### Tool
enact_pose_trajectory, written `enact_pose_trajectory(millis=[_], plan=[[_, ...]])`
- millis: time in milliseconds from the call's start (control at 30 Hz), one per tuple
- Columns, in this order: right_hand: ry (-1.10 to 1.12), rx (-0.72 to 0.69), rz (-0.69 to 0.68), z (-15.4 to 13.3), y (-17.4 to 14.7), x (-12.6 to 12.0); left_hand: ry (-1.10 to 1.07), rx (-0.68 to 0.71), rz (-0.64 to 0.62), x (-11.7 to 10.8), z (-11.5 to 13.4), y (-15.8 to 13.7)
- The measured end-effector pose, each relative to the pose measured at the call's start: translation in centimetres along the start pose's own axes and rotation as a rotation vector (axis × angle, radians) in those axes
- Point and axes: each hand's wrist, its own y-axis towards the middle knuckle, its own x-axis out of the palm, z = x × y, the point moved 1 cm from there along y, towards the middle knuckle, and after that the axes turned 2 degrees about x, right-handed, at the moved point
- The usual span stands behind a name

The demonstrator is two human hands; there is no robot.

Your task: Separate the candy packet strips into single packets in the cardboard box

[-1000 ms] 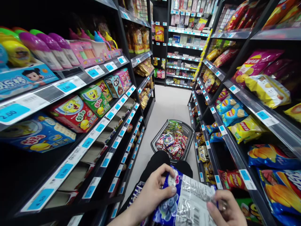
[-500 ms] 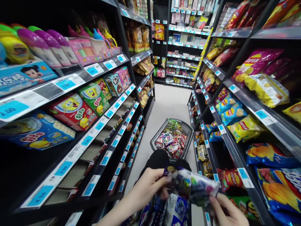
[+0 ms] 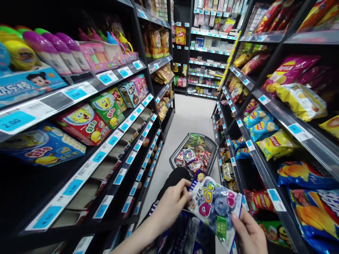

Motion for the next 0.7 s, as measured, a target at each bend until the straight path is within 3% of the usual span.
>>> enact_pose_trajectory(millis=[67, 133, 200, 267, 333, 400, 533, 600, 700], plan=[[-0.194, -0.230, 0.037, -1.5, -0.5, 1.9, -0.191, 0.077, -0.133, 1.4, -0.1, -0.5], [-0.353, -0.500, -0.016, -2.9, -1.0, 4.0, -0.443, 0.140, -0.317, 2.9, -0.4, -1.0], [-0.402, -0.717, -0.134, -3.7, -1.3, 5.3, -0.666, 0.141, -0.334, 3.8, -0.7, -1.3], [-0.384, -0.818, -0.197, -3.7, -1.1, 4.9, -0.838, 0.042, -0.253, 4.0, -1.1, -1.4], [-0.382, -0.776, -0.118, -3.0, -0.5, 3.1, -0.959, -0.073, -0.252, 3.7, -1.3, -1.4], [-0.380, -0.577, -0.002, -2.2, 0.4, 0.9, -1.034, -0.125, -0.349, 3.0, -1.2, -1.4], [0.193, -0.053, -0.195, -1.2, 0.8, -0.1, -1.105, -0.166, -0.509, 2.0, -1.0, -1.5], [0.404, 0.061, -0.191, -1.3, 0.2, 0.4, -1.071, -0.165, -0.454, 2.0, -1.1, -1.5], [0.356, 0.064, -0.023, -1.4, -0.4, 0.3, -0.953, -0.043, -0.250, 2.0, -1.3, -1.4]])
